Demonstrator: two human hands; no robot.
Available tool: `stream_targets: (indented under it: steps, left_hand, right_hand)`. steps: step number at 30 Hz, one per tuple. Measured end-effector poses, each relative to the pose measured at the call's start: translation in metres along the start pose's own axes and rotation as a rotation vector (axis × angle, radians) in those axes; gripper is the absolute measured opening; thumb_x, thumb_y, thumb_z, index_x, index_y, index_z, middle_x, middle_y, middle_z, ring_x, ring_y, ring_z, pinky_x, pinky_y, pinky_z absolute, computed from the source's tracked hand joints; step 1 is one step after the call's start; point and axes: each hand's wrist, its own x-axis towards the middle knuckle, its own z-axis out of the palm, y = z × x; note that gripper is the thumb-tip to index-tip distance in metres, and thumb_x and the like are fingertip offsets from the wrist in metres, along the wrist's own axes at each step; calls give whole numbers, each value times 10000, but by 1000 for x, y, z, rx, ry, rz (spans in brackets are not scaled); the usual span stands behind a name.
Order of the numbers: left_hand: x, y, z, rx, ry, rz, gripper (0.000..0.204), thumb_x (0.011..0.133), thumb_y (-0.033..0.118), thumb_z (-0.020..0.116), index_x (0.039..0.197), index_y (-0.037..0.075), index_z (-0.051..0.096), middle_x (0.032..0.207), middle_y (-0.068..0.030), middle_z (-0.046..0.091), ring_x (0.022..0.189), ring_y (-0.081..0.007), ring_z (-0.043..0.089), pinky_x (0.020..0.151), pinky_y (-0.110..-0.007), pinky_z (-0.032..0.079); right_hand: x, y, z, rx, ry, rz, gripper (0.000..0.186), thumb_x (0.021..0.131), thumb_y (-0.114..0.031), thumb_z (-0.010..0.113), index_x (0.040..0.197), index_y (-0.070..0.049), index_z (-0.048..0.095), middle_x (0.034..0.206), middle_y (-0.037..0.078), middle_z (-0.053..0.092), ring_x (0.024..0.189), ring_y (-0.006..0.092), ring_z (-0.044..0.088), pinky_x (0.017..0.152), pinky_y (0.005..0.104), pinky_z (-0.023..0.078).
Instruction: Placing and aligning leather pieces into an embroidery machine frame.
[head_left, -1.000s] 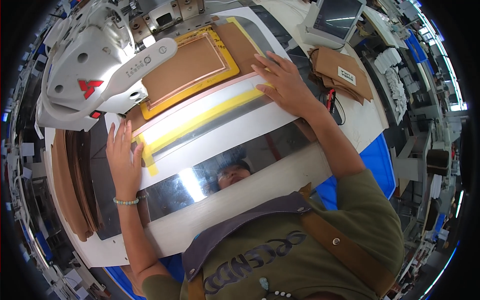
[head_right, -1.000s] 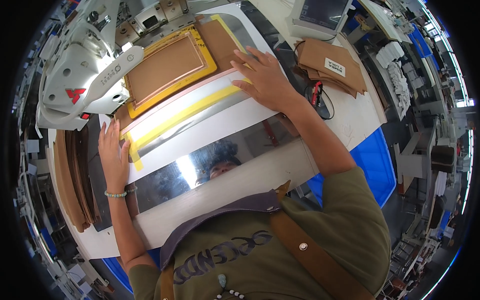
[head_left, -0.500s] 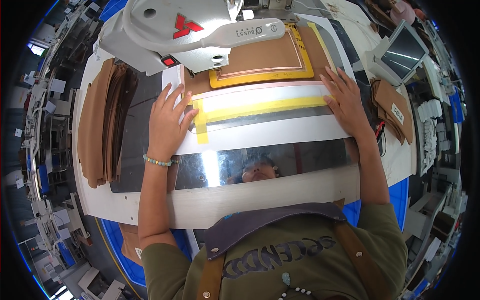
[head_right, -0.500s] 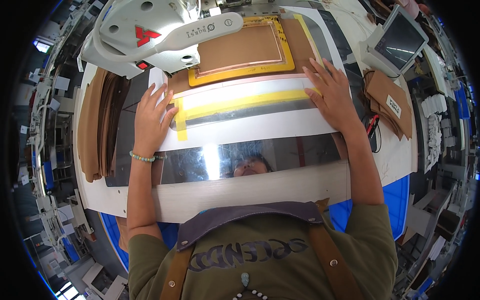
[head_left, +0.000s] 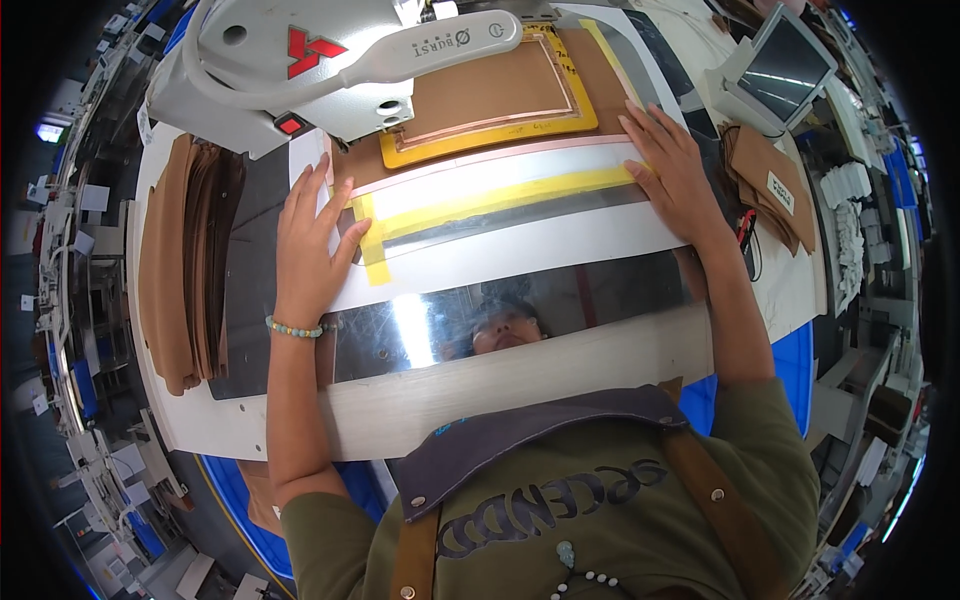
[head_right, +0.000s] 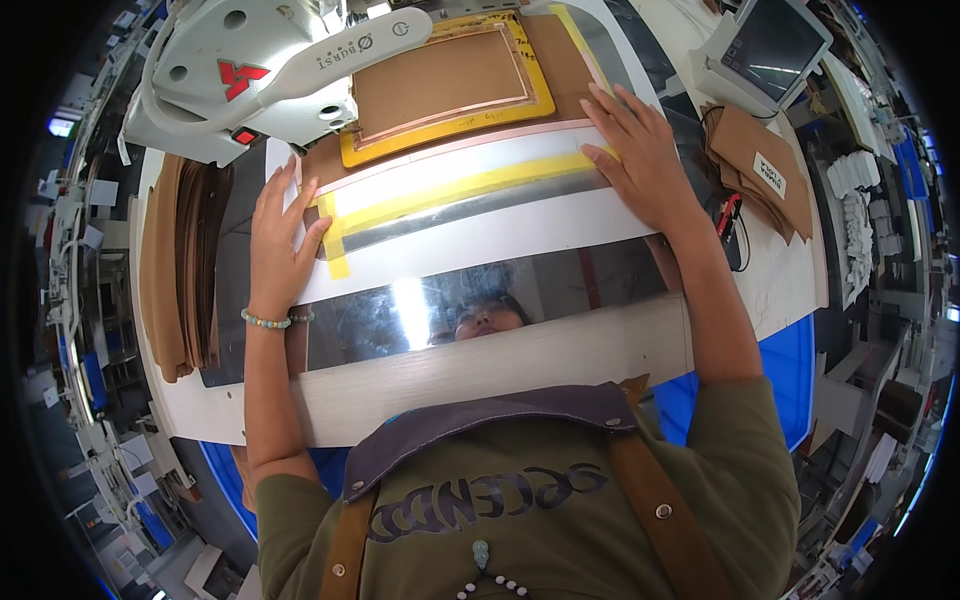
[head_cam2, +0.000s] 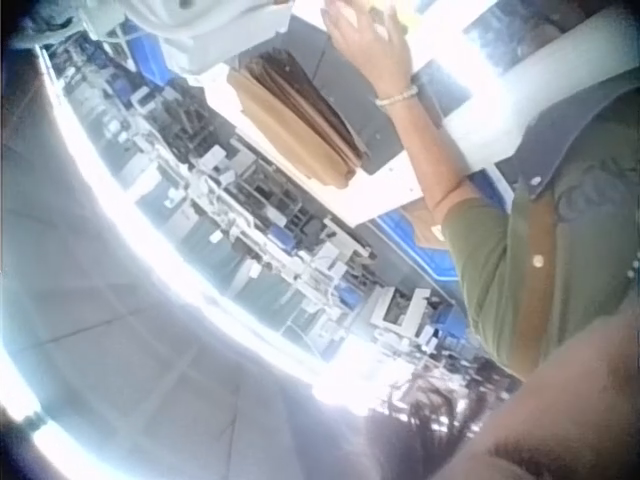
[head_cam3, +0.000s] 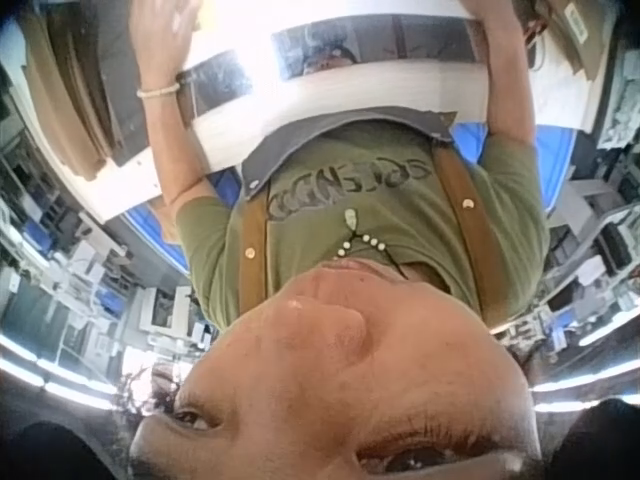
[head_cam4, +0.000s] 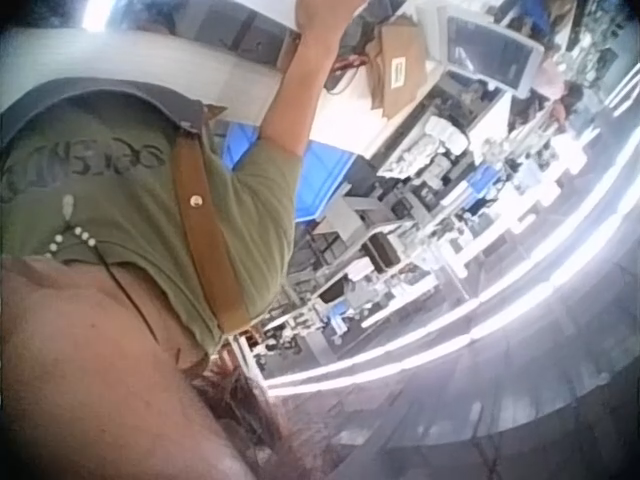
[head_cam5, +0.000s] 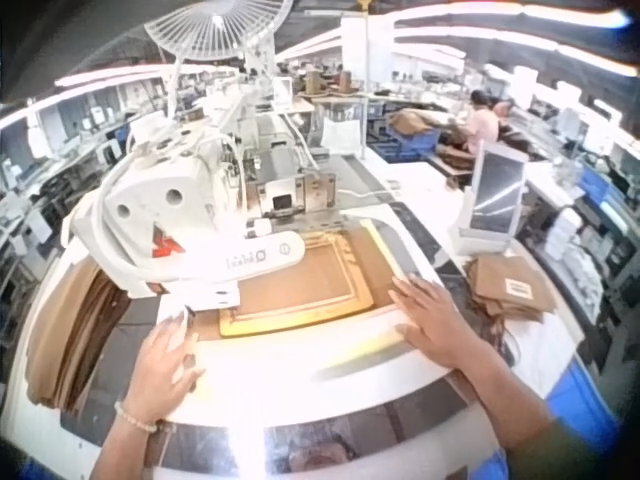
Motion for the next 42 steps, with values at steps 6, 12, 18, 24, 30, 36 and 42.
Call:
stream_targets:
  steps: [6, 12, 18, 24, 30, 36, 42]
  left_hand:
    - [0, 9, -8, 19, -33, -32, 553, 1016, 318, 712, 1535, 144, 634, 1723, -152, 414, 1614, -408, 302, 1286, -543, 289]
    - [4, 8, -4, -10, -106, -25, 535, 1035, 306, 678, 1539, 135, 627, 1718, -142, 428, 1611, -399, 314, 1302, -534, 236]
    - [-1, -2, 3, -47, -63, 42, 521, 1061, 236, 641, 1567, 119, 593, 1701, -162, 450, 1602, -391, 341, 1298, -517, 239]
    - [5, -1, -1, -70, -97, 48, 532, 1100, 275, 565, 1607, 116, 542, 1721, -169, 415, 1599, -380, 343, 1298, -516, 225]
    - [7, 3, 1, -60, -106, 33, 535, 1099, 282, 569, 1603, 105, 541, 1724, -173, 408, 1604, -385, 335, 1299, -513, 229]
    - [3, 3, 1, -57, -100, 15, 544, 1107, 314, 576, 1604, 96, 536, 1724, -178, 404, 1607, -385, 333, 1292, -515, 243]
    - [-3, 0, -6, -32, -100, -4, 544, 1095, 303, 598, 1598, 100, 546, 1719, -184, 410, 1602, -389, 342, 1288, -513, 243]
  right_hand:
    - [-2, -2, 0, 4, 17, -27, 513, 1138, -431, 511, 1567, -160, 582, 1701, 68, 456, 1607, 334, 315, 1304, 544, 213]
    - [-8, 5, 3, -19, 27, -7, 534, 1122, -463, 533, 1567, -172, 581, 1706, 61, 448, 1597, 332, 331, 1288, 583, 236]
    - [-6, 7, 7, -36, 100, -19, 528, 1085, -430, 616, 1534, -154, 606, 1660, 76, 494, 1582, 301, 355, 1271, 590, 263]
    - [-29, 81, -103, -100, 607, 252, 348, 993, -305, 722, 1275, -105, 760, 1324, 111, 740, 1284, 336, 640, 1095, 442, 500]
    - [-102, 146, -121, 33, 99, 715, 248, 934, -255, 797, 1029, -30, 752, 1038, 134, 741, 1002, 293, 701, 881, 412, 538]
    - [-87, 143, -126, 207, 204, 631, 276, 934, -257, 816, 908, -23, 672, 851, 84, 676, 785, 234, 629, 745, 361, 504]
    - [41, 67, -123, 622, 330, 151, 240, 978, -269, 796, 1035, -50, 714, 879, 50, 691, 795, 161, 618, 729, 342, 508]
